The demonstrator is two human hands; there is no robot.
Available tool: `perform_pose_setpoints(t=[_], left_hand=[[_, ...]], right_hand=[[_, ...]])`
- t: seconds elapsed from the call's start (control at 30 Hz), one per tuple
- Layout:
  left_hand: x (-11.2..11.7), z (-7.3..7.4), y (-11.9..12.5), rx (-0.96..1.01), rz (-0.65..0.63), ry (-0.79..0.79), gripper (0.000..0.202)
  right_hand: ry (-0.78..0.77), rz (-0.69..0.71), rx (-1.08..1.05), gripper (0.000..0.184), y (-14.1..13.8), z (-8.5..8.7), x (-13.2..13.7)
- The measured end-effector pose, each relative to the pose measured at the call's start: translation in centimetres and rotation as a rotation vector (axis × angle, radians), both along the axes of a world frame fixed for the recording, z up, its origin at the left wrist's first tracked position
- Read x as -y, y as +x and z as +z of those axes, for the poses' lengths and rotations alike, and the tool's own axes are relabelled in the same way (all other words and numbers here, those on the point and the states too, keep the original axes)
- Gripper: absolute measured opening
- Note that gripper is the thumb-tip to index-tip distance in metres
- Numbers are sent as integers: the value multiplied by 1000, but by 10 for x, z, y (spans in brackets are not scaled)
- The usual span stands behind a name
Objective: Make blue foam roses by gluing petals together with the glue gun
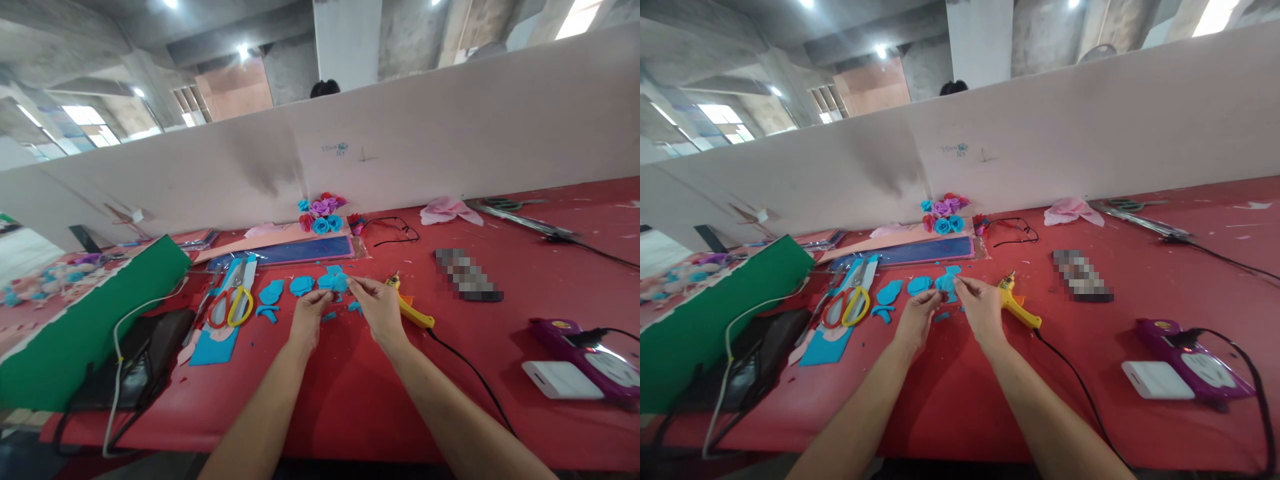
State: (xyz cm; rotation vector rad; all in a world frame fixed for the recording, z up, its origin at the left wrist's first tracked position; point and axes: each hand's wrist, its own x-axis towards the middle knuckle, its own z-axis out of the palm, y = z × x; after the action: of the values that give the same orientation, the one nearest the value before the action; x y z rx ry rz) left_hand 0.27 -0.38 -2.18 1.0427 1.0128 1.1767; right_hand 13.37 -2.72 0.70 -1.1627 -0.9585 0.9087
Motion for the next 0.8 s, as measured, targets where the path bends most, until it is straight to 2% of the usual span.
perform_pose_setpoints(t=[0.8], left_hand=[[0,3,0,-4,-36,36,17]], right_hand=[[45,82,-37,23,-4,2,3]])
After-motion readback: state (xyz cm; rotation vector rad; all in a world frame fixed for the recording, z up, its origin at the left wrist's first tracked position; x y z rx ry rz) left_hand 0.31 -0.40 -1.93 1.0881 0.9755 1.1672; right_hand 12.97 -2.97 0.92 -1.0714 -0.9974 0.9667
